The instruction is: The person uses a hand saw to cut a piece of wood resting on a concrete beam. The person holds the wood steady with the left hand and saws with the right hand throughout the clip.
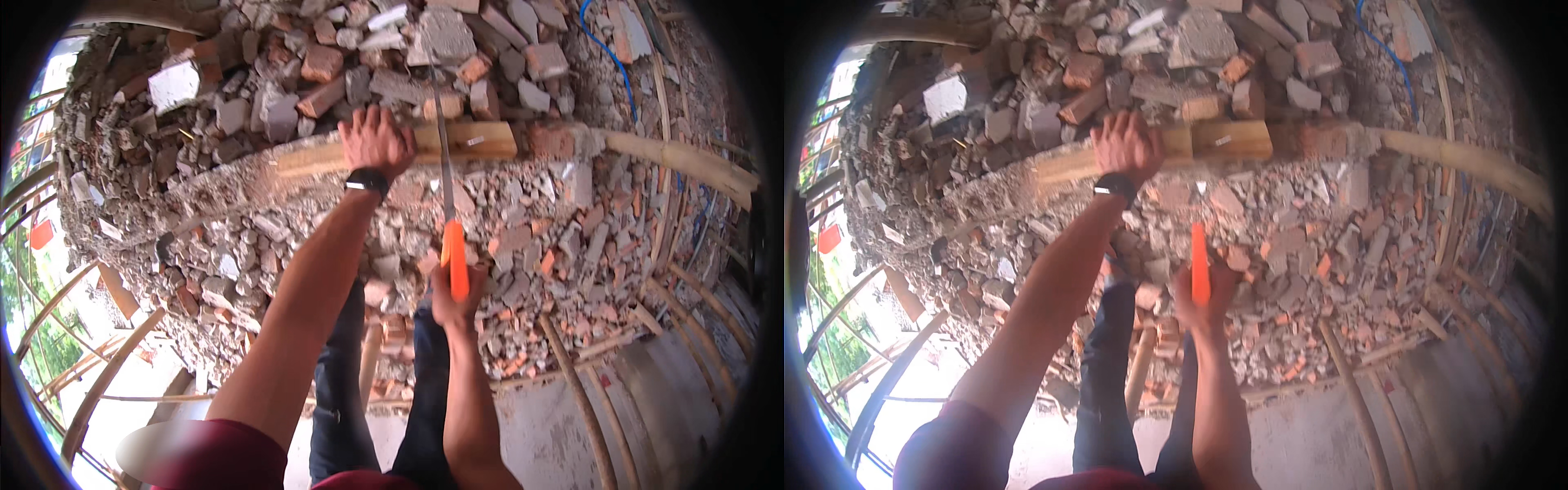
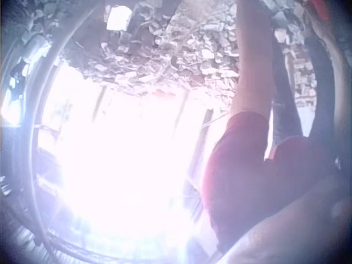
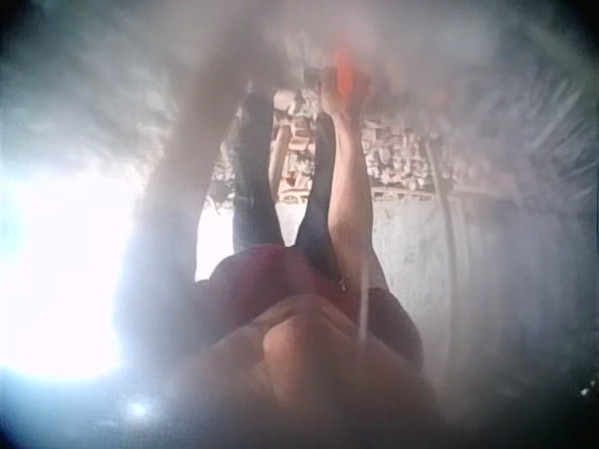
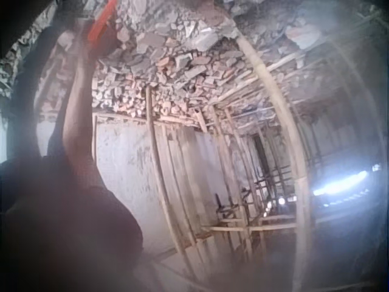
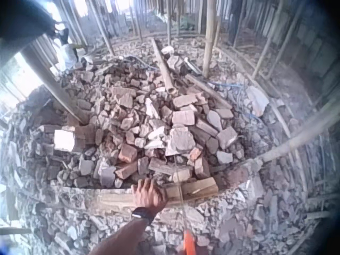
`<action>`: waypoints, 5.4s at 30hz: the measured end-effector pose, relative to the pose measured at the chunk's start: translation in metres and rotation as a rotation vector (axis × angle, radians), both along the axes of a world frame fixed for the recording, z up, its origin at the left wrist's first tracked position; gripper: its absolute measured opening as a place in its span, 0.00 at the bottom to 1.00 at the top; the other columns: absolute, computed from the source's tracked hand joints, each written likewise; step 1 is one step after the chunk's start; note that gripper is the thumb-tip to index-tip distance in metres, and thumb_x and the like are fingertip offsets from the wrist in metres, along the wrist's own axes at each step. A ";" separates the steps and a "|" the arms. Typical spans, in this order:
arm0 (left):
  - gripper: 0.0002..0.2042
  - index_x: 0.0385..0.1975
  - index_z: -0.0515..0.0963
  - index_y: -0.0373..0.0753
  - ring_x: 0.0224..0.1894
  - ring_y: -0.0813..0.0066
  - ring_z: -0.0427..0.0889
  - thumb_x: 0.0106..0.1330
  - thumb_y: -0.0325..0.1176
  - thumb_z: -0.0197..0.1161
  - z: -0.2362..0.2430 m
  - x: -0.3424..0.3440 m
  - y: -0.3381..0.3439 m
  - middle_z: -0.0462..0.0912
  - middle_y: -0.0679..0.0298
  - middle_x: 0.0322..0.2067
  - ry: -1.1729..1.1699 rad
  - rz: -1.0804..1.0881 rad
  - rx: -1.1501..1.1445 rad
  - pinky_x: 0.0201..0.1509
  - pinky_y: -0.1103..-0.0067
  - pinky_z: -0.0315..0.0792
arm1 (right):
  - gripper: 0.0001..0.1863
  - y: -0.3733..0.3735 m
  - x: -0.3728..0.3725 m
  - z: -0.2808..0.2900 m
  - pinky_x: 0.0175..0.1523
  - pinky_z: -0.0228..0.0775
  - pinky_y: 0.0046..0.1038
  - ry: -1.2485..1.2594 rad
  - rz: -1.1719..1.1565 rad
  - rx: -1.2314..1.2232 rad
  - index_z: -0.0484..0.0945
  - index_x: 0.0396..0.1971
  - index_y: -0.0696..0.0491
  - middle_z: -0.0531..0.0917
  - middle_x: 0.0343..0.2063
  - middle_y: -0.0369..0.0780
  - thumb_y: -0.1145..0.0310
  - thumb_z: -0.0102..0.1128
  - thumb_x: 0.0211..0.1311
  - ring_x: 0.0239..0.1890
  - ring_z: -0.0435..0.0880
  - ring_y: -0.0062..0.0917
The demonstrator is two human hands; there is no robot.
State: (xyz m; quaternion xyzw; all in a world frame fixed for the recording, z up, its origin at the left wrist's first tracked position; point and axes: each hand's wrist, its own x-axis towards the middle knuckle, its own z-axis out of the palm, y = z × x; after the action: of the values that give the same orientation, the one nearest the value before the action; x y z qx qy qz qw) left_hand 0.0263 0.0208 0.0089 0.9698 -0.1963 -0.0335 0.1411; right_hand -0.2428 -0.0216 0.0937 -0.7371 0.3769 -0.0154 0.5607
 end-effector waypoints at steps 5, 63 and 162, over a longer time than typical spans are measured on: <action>0.18 0.38 0.78 0.38 0.51 0.59 0.75 0.60 0.47 0.56 -0.005 -0.012 0.008 0.79 0.57 0.41 0.068 -0.005 0.034 0.55 0.58 0.62 | 0.11 0.001 -0.002 0.013 0.24 0.57 0.21 0.039 -0.063 0.062 0.72 0.17 0.57 0.70 0.14 0.28 0.76 0.60 0.58 0.18 0.66 0.12; 0.21 0.51 0.83 0.41 0.49 0.53 0.85 0.71 0.51 0.58 0.248 -0.212 0.212 0.86 0.53 0.47 0.676 -0.086 -0.131 0.55 0.67 0.76 | 0.14 -0.158 -0.248 0.081 0.24 0.69 0.35 0.314 -0.111 0.247 0.75 0.31 0.59 0.80 0.19 0.40 0.68 0.71 0.50 0.20 0.80 0.29; 0.10 0.35 0.88 0.42 0.49 0.66 0.81 0.60 0.24 0.60 0.016 -0.003 0.020 0.87 0.66 0.43 0.176 -0.530 -0.351 0.56 0.71 0.76 | 0.19 -0.033 -0.056 0.112 0.24 0.57 0.29 0.146 -0.090 0.246 0.69 0.13 0.58 0.69 0.09 0.34 0.69 0.66 0.57 0.15 0.66 0.18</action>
State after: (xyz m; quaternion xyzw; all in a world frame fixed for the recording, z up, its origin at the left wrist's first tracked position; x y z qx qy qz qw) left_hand 0.0234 0.0405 0.0246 0.8391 -0.4319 -0.1182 0.3089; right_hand -0.2992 -0.0550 0.2057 -0.6444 0.4485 0.0592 0.6165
